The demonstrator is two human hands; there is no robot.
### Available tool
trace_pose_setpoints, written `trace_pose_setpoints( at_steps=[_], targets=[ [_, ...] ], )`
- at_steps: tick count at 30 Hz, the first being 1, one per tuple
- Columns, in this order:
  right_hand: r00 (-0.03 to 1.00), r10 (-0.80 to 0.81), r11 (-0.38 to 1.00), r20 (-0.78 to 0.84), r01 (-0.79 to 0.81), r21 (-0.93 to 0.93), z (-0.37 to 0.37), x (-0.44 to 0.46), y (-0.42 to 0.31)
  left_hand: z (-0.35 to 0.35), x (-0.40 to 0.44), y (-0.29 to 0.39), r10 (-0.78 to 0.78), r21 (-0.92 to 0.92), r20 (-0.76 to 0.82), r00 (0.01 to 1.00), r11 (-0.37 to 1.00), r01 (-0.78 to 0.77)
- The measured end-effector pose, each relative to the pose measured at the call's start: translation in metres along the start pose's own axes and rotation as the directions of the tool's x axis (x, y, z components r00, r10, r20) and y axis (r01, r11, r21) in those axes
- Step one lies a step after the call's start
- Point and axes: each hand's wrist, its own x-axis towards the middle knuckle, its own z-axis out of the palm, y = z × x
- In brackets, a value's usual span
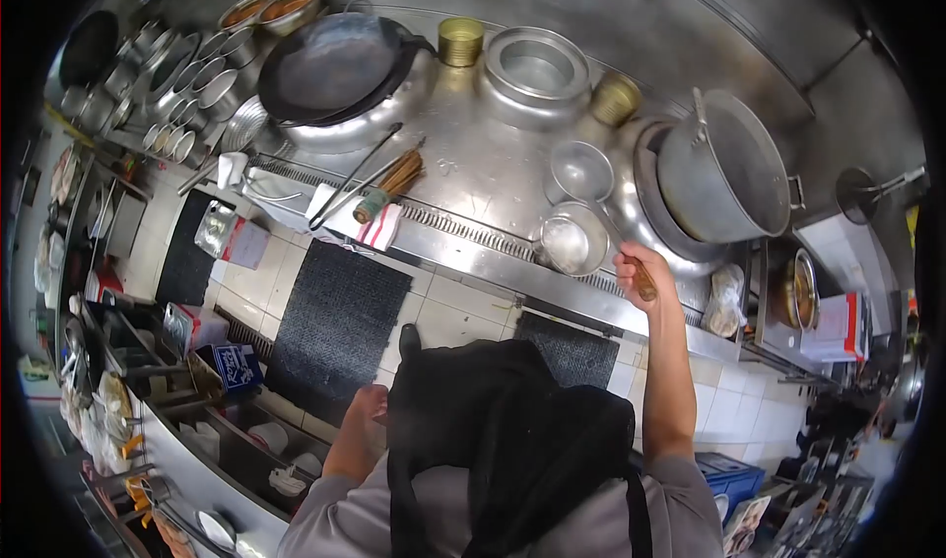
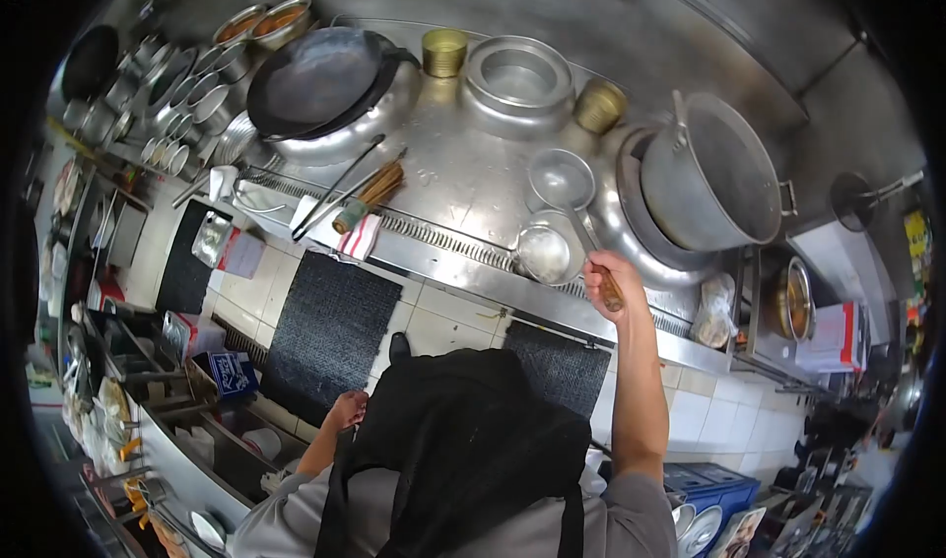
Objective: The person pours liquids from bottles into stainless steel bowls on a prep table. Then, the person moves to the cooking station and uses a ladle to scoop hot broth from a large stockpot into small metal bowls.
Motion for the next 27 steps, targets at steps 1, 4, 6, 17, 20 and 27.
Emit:
trace_pose_setpoints(
  at_steps=[1, 4, 6, 17, 20, 27],
  targets=[
    [0.999, -0.042, 0.999, -0.002, 0.042, -0.014, 0.004, -0.007, 0.002, 0.005, -0.003, 0.002, 0.038, 0.086, -0.061, 0.997, 0.996, -0.032],
    [0.990, -0.138, 0.981, -0.021, 0.134, -0.143, -0.002, -0.014, 0.010, 0.017, -0.007, 0.012, 0.157, 0.275, -0.188, 0.969, 0.956, -0.102],
    [0.982, -0.187, 0.944, -0.022, 0.173, -0.280, -0.008, -0.019, 0.015, 0.021, -0.009, 0.024, 0.191, 0.324, -0.206, 0.960, 0.939, -0.117],
    [0.906, -0.418, 0.711, -0.064, 0.282, -0.644, -0.012, -0.045, 0.031, 0.040, -0.005, 0.061, 0.268, 0.366, -0.152, 0.951, 0.909, -0.198],
    [0.826, -0.564, 0.363, -0.013, 0.234, -0.902, -0.031, -0.033, 0.051, 0.044, 0.001, 0.057, 0.226, 0.376, -0.235, 0.946, 0.918, -0.126],
    [0.781, -0.617, -0.043, 0.092, 0.083, -0.996, -0.058, 0.000, 0.073, 0.032, 0.007, 0.039, 0.233, 0.373, -0.180, 0.956, 0.915, -0.153]
  ],
)
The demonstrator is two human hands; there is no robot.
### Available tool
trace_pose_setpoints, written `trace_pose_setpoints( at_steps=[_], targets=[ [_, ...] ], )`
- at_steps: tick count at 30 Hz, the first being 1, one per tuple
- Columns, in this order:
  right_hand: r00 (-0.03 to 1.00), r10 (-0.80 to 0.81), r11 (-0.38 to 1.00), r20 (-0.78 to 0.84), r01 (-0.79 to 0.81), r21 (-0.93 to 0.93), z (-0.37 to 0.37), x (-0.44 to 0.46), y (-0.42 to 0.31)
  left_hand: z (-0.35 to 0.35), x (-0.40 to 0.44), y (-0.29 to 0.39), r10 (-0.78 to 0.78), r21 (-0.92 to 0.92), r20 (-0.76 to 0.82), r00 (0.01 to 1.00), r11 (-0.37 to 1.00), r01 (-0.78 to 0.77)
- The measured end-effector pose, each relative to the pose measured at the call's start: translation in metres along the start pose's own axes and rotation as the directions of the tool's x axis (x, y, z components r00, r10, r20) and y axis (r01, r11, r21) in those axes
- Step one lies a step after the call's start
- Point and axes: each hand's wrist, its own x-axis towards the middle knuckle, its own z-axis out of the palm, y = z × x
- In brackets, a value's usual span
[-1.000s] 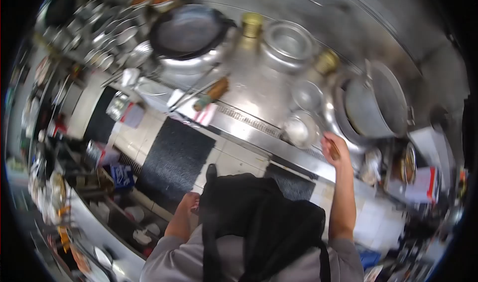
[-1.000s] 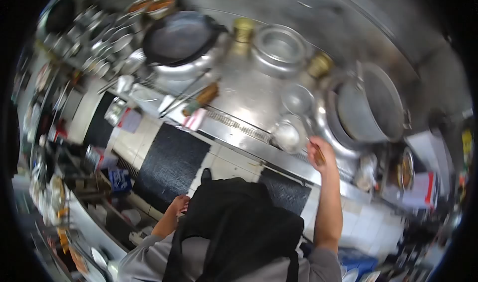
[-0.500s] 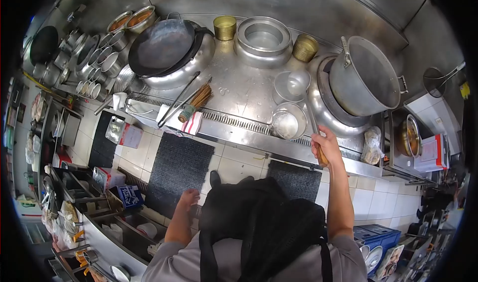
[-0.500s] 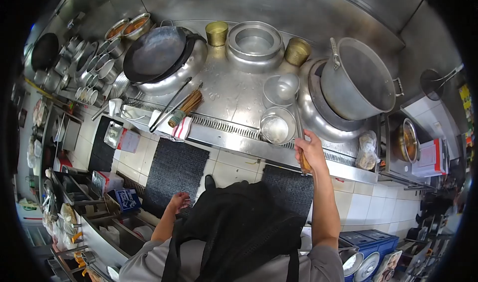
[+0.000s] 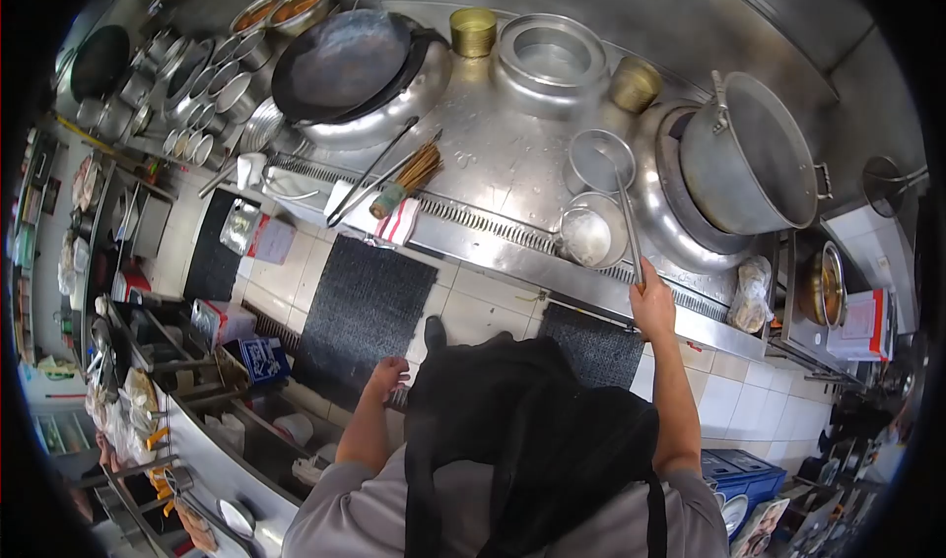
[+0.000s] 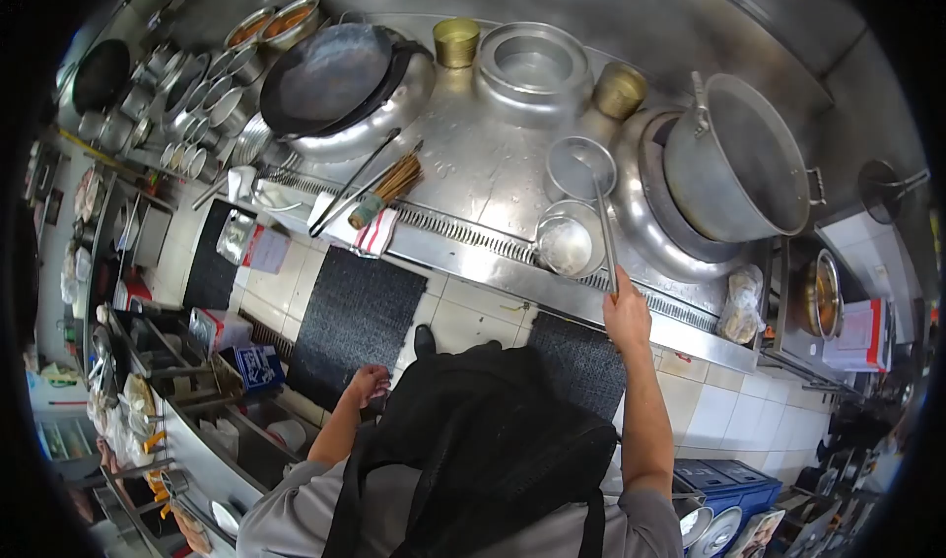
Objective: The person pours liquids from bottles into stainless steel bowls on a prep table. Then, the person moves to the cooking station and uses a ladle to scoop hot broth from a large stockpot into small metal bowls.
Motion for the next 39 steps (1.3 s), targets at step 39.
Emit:
trace_pose_setpoints(
  at_steps=[39],
  targets=[
    [0.965, 0.165, 0.561, 0.204, -0.262, 0.785, -0.056, -0.002, -0.042, 0.008, 0.002, -0.001, -0.040, -0.011, -0.016, 0.999, 0.999, 0.039]
  ],
)
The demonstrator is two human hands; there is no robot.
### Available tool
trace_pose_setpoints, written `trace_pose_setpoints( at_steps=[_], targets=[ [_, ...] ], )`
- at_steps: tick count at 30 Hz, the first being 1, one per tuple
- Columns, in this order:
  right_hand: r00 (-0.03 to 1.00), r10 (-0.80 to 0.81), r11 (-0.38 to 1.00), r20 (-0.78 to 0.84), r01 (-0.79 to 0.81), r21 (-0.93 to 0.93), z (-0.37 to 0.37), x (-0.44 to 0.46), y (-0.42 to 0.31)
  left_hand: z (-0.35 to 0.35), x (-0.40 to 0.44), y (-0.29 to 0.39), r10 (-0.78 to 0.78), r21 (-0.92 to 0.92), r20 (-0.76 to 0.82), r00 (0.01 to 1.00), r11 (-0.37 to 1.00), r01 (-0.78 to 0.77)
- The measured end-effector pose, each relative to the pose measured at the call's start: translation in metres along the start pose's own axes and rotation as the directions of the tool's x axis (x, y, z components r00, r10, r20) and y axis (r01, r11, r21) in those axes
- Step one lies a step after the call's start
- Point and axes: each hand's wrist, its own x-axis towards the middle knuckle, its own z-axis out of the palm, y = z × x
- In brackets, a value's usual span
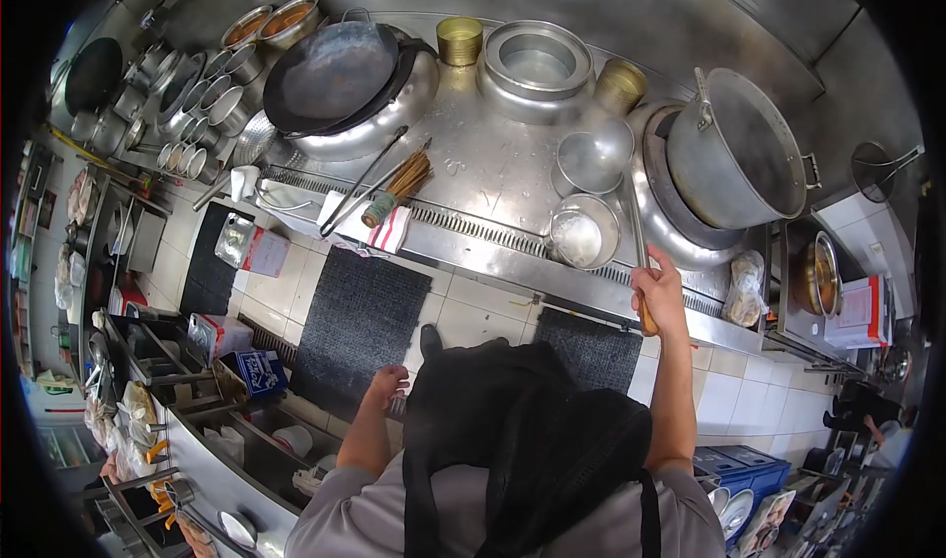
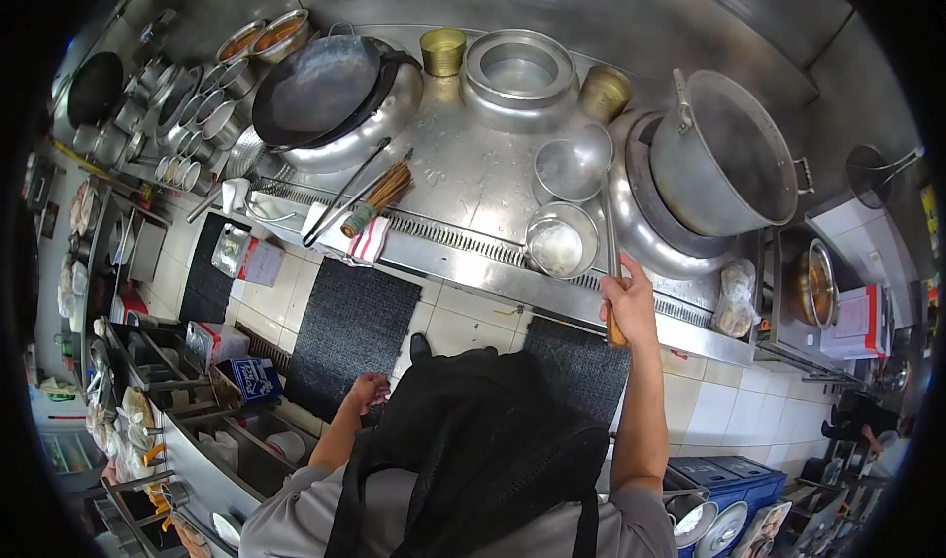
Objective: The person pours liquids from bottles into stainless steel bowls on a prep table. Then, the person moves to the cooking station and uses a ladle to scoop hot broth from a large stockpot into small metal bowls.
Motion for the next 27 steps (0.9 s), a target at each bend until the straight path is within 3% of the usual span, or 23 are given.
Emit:
trace_pose_setpoints(
  at_steps=[5, 7, 9, 10, 13, 16, 19, 22, 24, 27],
  targets=[
    [0.992, -0.104, 0.949, -0.074, 0.077, -0.306, -0.002, 0.000, 0.032, 0.004, -0.003, -0.001, 0.024, -0.009, 0.022, 0.999, 1.000, -0.024],
    [0.982, -0.176, 0.840, -0.072, 0.112, -0.531, -0.010, 0.008, 0.051, 0.006, -0.006, 0.001, 0.015, -0.013, 0.012, 1.000, 1.000, -0.015],
    [0.957, -0.289, 0.752, -0.036, 0.204, -0.627, -0.013, 0.015, 0.064, 0.009, -0.007, 0.001, -0.003, -0.019, -0.020, 1.000, 1.000, 0.002],
    [0.939, -0.343, 0.699, -0.011, 0.247, -0.671, -0.013, 0.015, 0.064, 0.009, -0.004, -0.001, 0.000, -0.014, -0.007, 1.000, 1.000, 0.000],
    [0.969, -0.246, 0.699, -0.014, 0.167, -0.696, -0.010, 0.020, 0.058, 0.009, 0.004, -0.004, 0.007, -0.006, 0.017, 1.000, 1.000, -0.007],
    [0.963, -0.267, 0.668, 0.041, 0.215, -0.713, -0.010, 0.034, 0.061, 0.012, 0.005, -0.001, 0.015, -0.005, 0.016, 1.000, 1.000, -0.015],
    [1.000, 0.003, 0.831, 0.019, 0.007, -0.557, 0.005, 0.028, 0.011, 0.016, 0.008, 0.001, 0.014, -0.019, 0.014, 1.000, 1.000, -0.014],
    [0.996, 0.036, 0.904, 0.079, 0.002, -0.427, 0.007, 0.039, 0.003, 0.020, 0.008, 0.006, 0.004, -0.041, 0.013, 1.000, 0.999, -0.004],
    [0.979, 0.168, 0.970, 0.118, -0.143, -0.196, 0.008, 0.044, -0.007, 0.023, 0.010, 0.005, 0.006, -0.062, 0.031, 1.000, 0.998, -0.005],
    [0.946, 0.262, 0.949, 0.190, -0.288, 0.128, 0.007, 0.057, -0.010, 0.026, 0.007, 0.010, 0.017, -0.049, 0.038, 0.999, 0.999, -0.016]
  ],
)
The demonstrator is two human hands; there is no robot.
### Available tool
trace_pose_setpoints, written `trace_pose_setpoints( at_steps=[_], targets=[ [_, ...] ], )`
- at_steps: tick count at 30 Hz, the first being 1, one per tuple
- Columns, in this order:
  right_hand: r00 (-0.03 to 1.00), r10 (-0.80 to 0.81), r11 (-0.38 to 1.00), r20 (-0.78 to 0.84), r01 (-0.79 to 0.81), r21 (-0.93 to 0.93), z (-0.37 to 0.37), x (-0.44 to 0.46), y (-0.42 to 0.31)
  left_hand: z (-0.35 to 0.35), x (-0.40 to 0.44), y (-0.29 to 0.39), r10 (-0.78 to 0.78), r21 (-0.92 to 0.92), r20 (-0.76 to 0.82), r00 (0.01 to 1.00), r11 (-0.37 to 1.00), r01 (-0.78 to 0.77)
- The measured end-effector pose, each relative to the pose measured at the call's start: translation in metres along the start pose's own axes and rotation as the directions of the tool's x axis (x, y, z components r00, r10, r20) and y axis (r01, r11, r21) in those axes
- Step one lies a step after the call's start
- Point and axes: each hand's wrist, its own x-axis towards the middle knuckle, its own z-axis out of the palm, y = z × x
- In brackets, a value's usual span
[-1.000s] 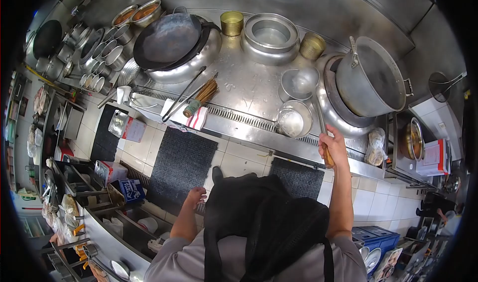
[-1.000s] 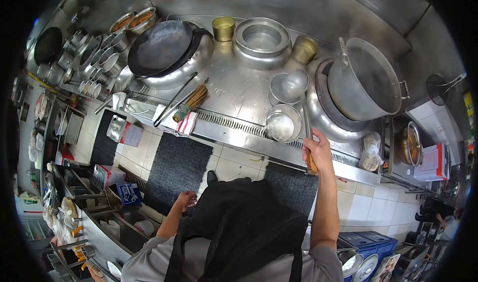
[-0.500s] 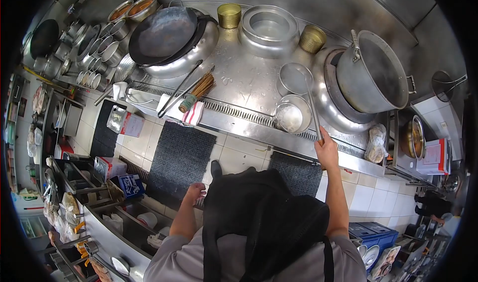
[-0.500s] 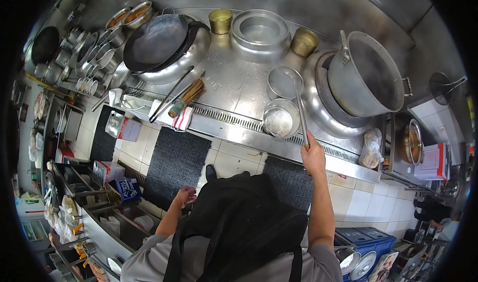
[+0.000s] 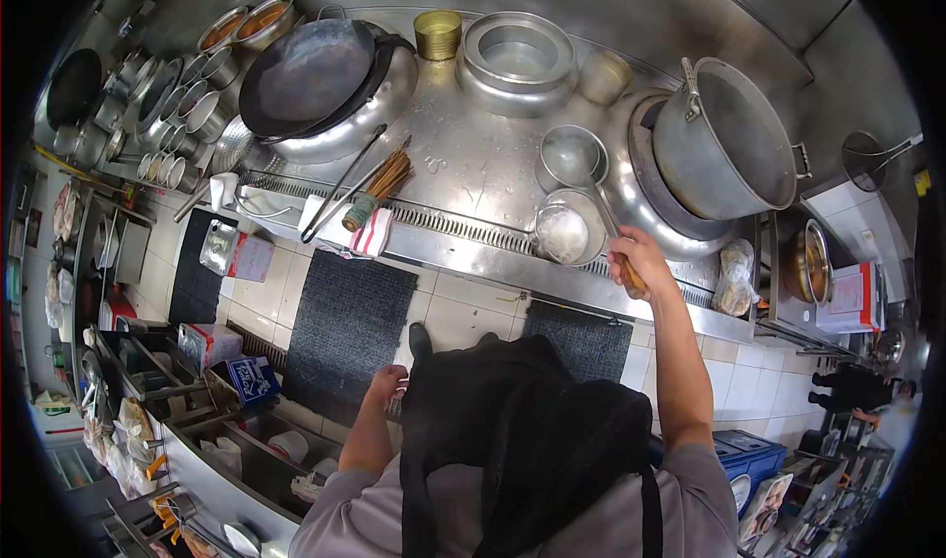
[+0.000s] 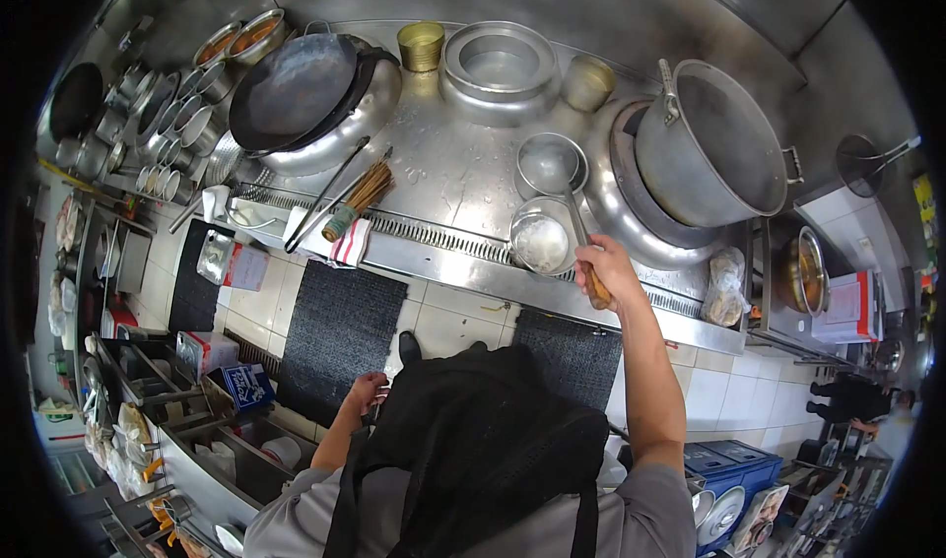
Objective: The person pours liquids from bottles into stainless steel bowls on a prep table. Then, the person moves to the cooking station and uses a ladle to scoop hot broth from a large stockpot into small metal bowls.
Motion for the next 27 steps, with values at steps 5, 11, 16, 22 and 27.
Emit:
trace_pose_setpoints(
  at_steps=[5, 11, 16, 22, 27],
  targets=[
    [0.992, 0.068, 0.882, 0.102, -0.107, 0.459, -0.006, 0.011, 0.000, -0.004, -0.002, 0.009, 0.012, 0.019, -0.031, 0.999, 1.000, -0.011],
    [0.997, -0.008, 0.890, 0.071, -0.025, 0.455, 0.000, -0.012, 0.005, -0.022, -0.002, 0.006, 0.013, 0.022, -0.025, 1.000, 1.000, -0.013],
    [0.997, -0.074, 0.945, -0.032, 0.080, 0.318, 0.005, -0.035, 0.009, -0.026, 0.003, 0.003, -0.011, 0.040, -0.011, 1.000, 0.999, 0.012],
    [0.987, -0.136, 0.980, -0.091, 0.147, 0.135, 0.002, -0.051, 0.012, -0.018, 0.000, 0.012, -0.013, 0.066, -0.006, 1.000, 0.998, 0.014],
    [0.967, -0.213, 0.976, -0.137, 0.204, -0.075, 0.008, -0.060, 0.015, -0.016, 0.003, 0.014, -0.001, 0.057, 0.000, 1.000, 0.998, 0.001]
  ],
)
